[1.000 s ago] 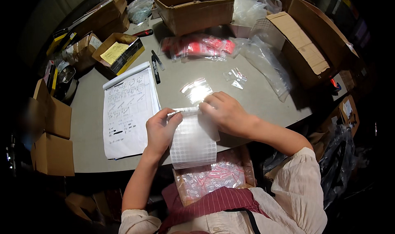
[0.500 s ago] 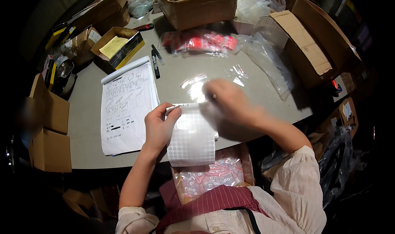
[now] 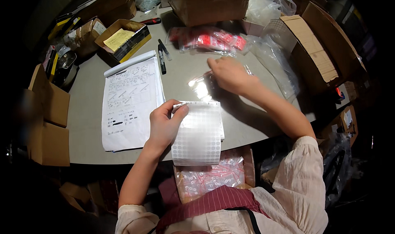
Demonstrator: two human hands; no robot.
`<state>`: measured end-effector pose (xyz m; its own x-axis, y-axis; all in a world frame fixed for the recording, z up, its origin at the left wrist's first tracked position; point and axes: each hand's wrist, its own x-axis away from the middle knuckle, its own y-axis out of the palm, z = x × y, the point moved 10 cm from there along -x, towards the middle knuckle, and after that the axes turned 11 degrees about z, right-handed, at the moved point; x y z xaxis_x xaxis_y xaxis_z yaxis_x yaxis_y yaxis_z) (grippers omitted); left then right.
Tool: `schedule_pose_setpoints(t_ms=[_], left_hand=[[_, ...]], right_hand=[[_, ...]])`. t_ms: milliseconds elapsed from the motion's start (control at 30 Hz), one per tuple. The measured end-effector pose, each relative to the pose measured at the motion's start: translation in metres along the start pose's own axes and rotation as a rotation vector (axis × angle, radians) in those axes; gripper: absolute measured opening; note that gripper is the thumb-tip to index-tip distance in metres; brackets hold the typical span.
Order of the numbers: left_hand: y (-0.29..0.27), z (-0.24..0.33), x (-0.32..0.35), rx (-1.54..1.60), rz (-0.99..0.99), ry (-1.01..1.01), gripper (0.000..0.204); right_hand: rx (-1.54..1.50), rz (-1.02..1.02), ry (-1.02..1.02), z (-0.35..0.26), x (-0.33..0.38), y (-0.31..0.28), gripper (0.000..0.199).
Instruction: The person repeatedly picks small items from a box, places them into clear plastic bags, seals the bags, and sets them aside on the table. The person also handles a roll of adhesive labels and a box of red-labeled plastic bags. The workspace is a table with cardboard boxes, papers, and packaging materials.
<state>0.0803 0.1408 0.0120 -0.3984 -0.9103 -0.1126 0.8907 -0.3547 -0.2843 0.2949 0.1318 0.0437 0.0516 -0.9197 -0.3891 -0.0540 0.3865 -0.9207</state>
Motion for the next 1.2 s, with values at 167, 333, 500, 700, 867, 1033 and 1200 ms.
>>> schedule_pose_setpoints(t_ms=[167,333,500,700,867,1033,1200], left_hand=[[0.004,0.004,0.0,0.036,-0.029,0.007,0.017],[0.005,0.005,0.0,0.047,-0.054,0.003,0.021],[0.006,0.003,0.0,-0.023,-0.069,0.015,0.028],[0.006,0.003,0.0,0.023,-0.032,0.035,0.025],[0.008,-0.007,0.001,0.122,-0.043,-0.067,0.012],[0.008,-0.01,0.002,0.157,-0.031,-0.039,0.013],[0.009,-0.007,0.004,0.233,-0.02,-0.004,0.017]], right_hand=[[-0.434,-0.307,0.081,0.03,-0.006,0.008,0.036],[-0.616,-0.458,0.221,0.039,0.013,0.014,0.028],[-0.802,-0.33,0.33,0.045,0.038,0.002,0.024],[-0.507,0.01,0.135,0.051,0.049,-0.035,0.042],[-0.652,0.144,0.089,0.012,0.059,-0.064,0.037],[-0.774,0.039,0.017,-0.042,0.065,-0.052,0.024],[-0.642,0.117,-0.063,-0.06,0.063,-0.054,0.022]])
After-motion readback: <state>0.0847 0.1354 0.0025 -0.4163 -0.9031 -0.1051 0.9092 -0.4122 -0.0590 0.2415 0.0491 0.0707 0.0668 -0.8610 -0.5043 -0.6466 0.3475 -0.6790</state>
